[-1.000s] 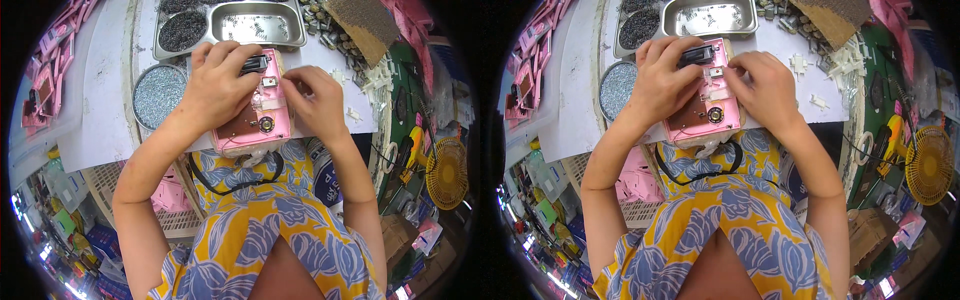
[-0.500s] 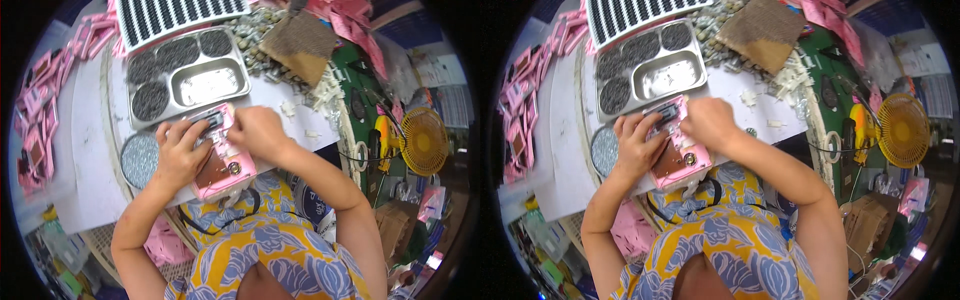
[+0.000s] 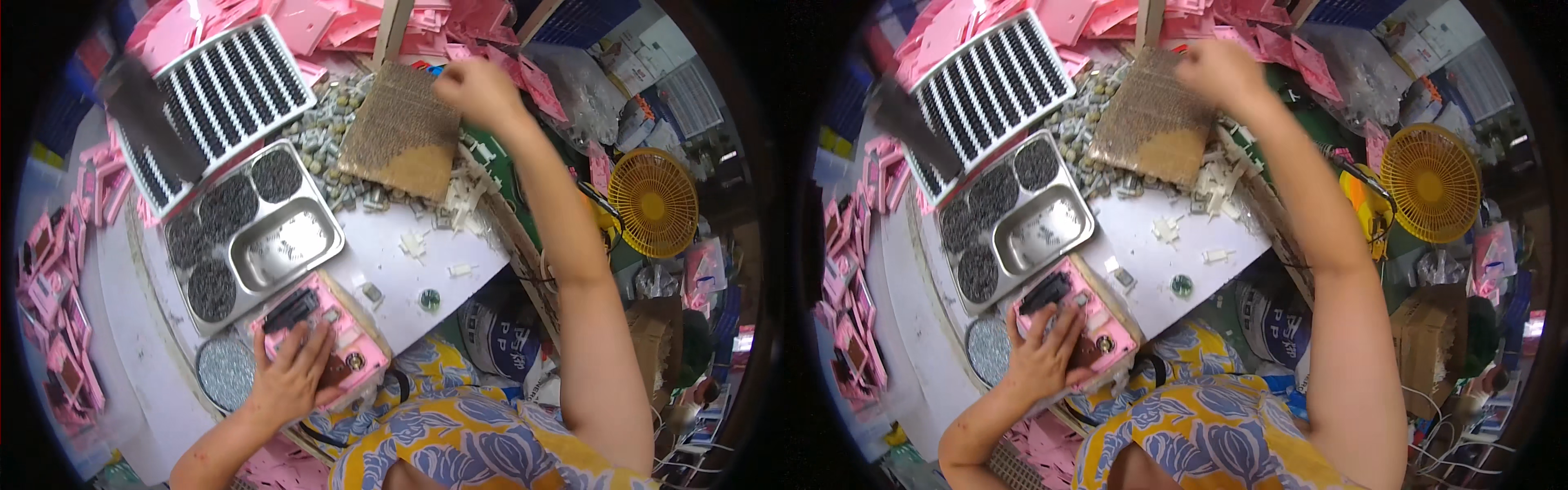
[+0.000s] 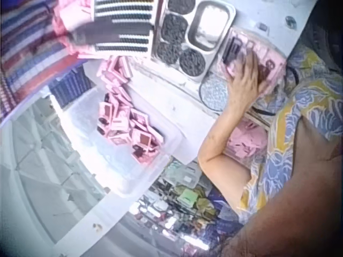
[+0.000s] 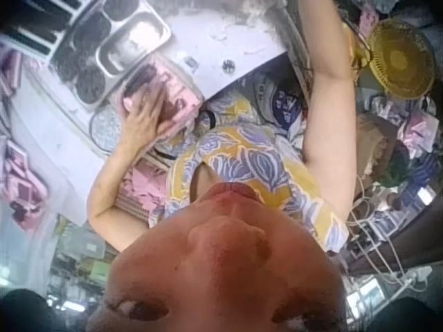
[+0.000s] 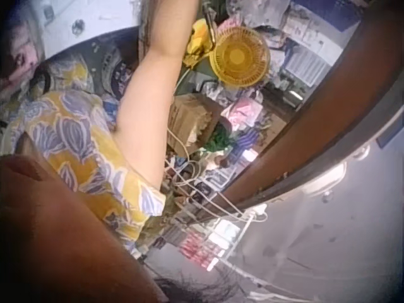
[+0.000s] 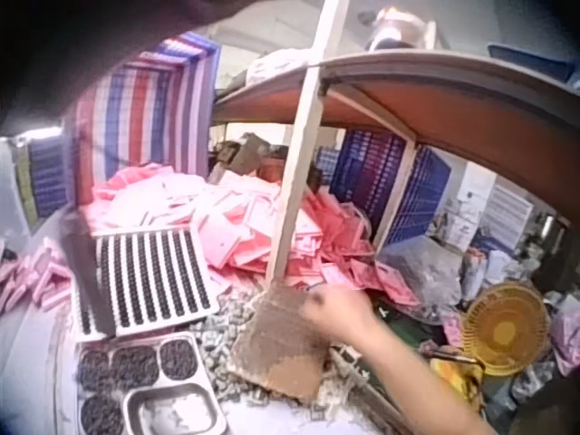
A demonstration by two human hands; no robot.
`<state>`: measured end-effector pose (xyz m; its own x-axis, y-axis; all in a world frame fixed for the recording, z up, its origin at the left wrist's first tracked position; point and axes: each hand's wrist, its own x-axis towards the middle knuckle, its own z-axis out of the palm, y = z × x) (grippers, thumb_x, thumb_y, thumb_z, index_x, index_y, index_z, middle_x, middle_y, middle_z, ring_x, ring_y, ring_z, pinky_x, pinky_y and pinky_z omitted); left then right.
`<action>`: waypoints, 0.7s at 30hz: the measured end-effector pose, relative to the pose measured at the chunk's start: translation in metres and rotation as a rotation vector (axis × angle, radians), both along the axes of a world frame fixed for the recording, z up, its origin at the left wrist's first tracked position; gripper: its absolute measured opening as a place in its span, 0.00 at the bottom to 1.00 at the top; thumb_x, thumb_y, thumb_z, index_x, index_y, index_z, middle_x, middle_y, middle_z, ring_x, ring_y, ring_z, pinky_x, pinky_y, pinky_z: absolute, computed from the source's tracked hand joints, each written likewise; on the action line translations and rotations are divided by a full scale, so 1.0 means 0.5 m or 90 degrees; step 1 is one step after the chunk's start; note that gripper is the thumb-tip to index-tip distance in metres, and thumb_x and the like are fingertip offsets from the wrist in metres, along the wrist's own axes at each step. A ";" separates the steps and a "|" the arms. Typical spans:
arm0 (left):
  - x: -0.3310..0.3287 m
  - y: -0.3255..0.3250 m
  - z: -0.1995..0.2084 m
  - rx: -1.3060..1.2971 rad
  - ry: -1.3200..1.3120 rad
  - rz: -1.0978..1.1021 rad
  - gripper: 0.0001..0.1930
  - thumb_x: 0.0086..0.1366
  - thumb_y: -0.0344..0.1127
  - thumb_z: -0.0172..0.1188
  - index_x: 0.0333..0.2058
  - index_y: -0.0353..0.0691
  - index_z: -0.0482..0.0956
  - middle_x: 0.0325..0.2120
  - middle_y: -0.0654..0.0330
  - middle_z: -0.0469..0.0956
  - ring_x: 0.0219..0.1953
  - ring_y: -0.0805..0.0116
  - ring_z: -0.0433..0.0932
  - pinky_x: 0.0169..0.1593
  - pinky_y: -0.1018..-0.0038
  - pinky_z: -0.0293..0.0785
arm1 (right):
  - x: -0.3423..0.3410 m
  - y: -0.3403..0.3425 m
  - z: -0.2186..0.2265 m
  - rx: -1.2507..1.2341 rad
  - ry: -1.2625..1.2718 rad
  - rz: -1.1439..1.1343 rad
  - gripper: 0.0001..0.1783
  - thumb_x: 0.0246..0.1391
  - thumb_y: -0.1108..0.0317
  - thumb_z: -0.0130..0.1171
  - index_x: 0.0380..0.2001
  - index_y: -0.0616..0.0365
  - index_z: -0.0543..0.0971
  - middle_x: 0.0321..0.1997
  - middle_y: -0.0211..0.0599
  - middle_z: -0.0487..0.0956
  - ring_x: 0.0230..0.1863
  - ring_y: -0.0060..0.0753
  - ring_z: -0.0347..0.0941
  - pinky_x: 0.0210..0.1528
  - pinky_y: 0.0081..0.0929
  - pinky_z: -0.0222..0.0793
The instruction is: Soldering electronic components into a pink plastic shell and using an electric screwdriver to secure the housing.
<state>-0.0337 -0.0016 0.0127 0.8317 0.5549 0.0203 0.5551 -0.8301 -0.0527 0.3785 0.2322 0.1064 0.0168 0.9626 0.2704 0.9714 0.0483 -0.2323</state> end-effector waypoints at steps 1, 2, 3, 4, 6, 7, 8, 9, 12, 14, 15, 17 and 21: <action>0.000 0.003 0.004 0.003 0.037 -0.014 0.45 0.61 0.73 0.48 0.66 0.42 0.71 0.68 0.60 0.65 0.70 0.52 0.59 0.69 0.29 0.28 | 0.110 0.089 -0.020 0.068 -0.053 -0.069 0.18 0.53 0.56 0.60 0.38 0.58 0.86 0.39 0.48 0.85 0.41 0.50 0.83 0.44 0.43 0.77; 0.001 0.006 0.002 0.020 0.095 -0.034 0.48 0.61 0.76 0.46 0.68 0.44 0.68 0.71 0.61 0.61 0.73 0.51 0.53 0.68 0.27 0.23 | 0.230 0.160 -0.055 0.079 -0.103 -0.158 0.17 0.53 0.58 0.59 0.39 0.58 0.86 0.42 0.51 0.85 0.45 0.54 0.82 0.48 0.47 0.76; 0.004 0.012 -0.002 0.020 0.084 -0.048 0.48 0.60 0.77 0.46 0.68 0.45 0.68 0.71 0.61 0.61 0.74 0.50 0.52 0.68 0.27 0.23 | 0.356 0.220 -0.103 0.039 -0.132 -0.243 0.18 0.53 0.60 0.57 0.43 0.56 0.85 0.44 0.52 0.84 0.48 0.57 0.81 0.51 0.49 0.75; 0.004 0.016 -0.008 0.018 0.077 -0.057 0.48 0.59 0.77 0.47 0.68 0.46 0.69 0.71 0.61 0.61 0.74 0.50 0.51 0.68 0.27 0.22 | 0.459 0.253 -0.149 -0.069 -0.195 -0.291 0.19 0.54 0.63 0.56 0.46 0.57 0.84 0.47 0.52 0.84 0.50 0.58 0.81 0.52 0.48 0.76; -0.012 0.013 -0.013 0.013 0.080 -0.046 0.49 0.59 0.79 0.47 0.67 0.47 0.70 0.71 0.62 0.61 0.75 0.50 0.50 0.68 0.27 0.22 | 0.496 0.291 -0.224 -0.268 -0.201 -0.352 0.27 0.57 0.71 0.53 0.61 0.58 0.76 0.65 0.56 0.74 0.67 0.53 0.71 0.66 0.51 0.68; -0.013 0.022 -0.023 0.016 0.059 -0.060 0.49 0.58 0.79 0.48 0.67 0.48 0.71 0.71 0.62 0.61 0.75 0.49 0.49 0.69 0.27 0.22 | 0.579 0.289 -0.278 -0.247 -0.277 -0.402 0.27 0.58 0.71 0.53 0.62 0.59 0.75 0.66 0.56 0.73 0.68 0.54 0.70 0.67 0.51 0.67; -0.014 0.028 -0.035 0.012 0.038 -0.070 0.47 0.59 0.79 0.47 0.66 0.50 0.72 0.71 0.63 0.61 0.76 0.49 0.47 0.69 0.29 0.21 | 0.638 0.287 -0.315 -0.229 -0.355 -0.451 0.28 0.58 0.70 0.53 0.63 0.59 0.74 0.68 0.56 0.71 0.69 0.54 0.68 0.68 0.51 0.65; -0.021 0.026 -0.025 0.000 0.061 -0.046 0.48 0.59 0.80 0.47 0.66 0.50 0.72 0.71 0.63 0.61 0.76 0.49 0.47 0.69 0.29 0.21 | 0.594 0.313 -0.334 -0.213 -0.262 -0.417 0.26 0.57 0.70 0.54 0.60 0.61 0.76 0.66 0.57 0.73 0.67 0.56 0.70 0.66 0.50 0.68; -0.034 0.005 -0.011 -0.052 0.088 0.008 0.45 0.59 0.79 0.47 0.67 0.58 0.70 0.72 0.68 0.61 0.76 0.56 0.48 0.69 0.29 0.23 | 0.537 0.333 -0.313 -0.149 -0.180 -0.325 0.21 0.54 0.70 0.57 0.51 0.64 0.81 0.58 0.58 0.78 0.59 0.58 0.76 0.60 0.47 0.73; -0.033 0.013 -0.010 -0.071 0.109 0.007 0.45 0.58 0.79 0.48 0.68 0.61 0.69 0.72 0.67 0.61 0.76 0.56 0.47 0.69 0.29 0.23 | 0.548 0.318 -0.277 -0.031 -0.152 -0.275 0.18 0.52 0.68 0.61 0.46 0.63 0.83 0.49 0.58 0.82 0.52 0.56 0.80 0.55 0.48 0.75; -0.030 0.016 -0.008 -0.081 0.120 0.007 0.45 0.57 0.79 0.49 0.68 0.63 0.68 0.72 0.67 0.60 0.77 0.56 0.46 0.69 0.28 0.24 | 0.565 0.325 -0.268 0.047 -0.110 -0.251 0.17 0.51 0.66 0.62 0.44 0.60 0.84 0.46 0.56 0.84 0.51 0.56 0.81 0.54 0.49 0.76; -0.022 0.018 -0.001 -0.118 0.161 0.022 0.44 0.56 0.78 0.51 0.68 0.67 0.67 0.73 0.65 0.58 0.77 0.55 0.43 0.68 0.26 0.29 | 0.546 0.316 -0.210 0.169 -0.026 -0.277 0.18 0.50 0.61 0.65 0.43 0.59 0.84 0.46 0.54 0.84 0.51 0.53 0.81 0.51 0.48 0.76; -0.023 0.019 -0.003 -0.204 0.098 0.062 0.43 0.56 0.75 0.53 0.68 0.63 0.68 0.74 0.65 0.56 0.77 0.53 0.45 0.68 0.26 0.34 | 0.552 0.327 -0.112 0.323 0.213 -0.311 0.28 0.48 0.60 0.72 0.53 0.57 0.79 0.42 0.40 0.87 0.41 0.40 0.84 0.45 0.37 0.77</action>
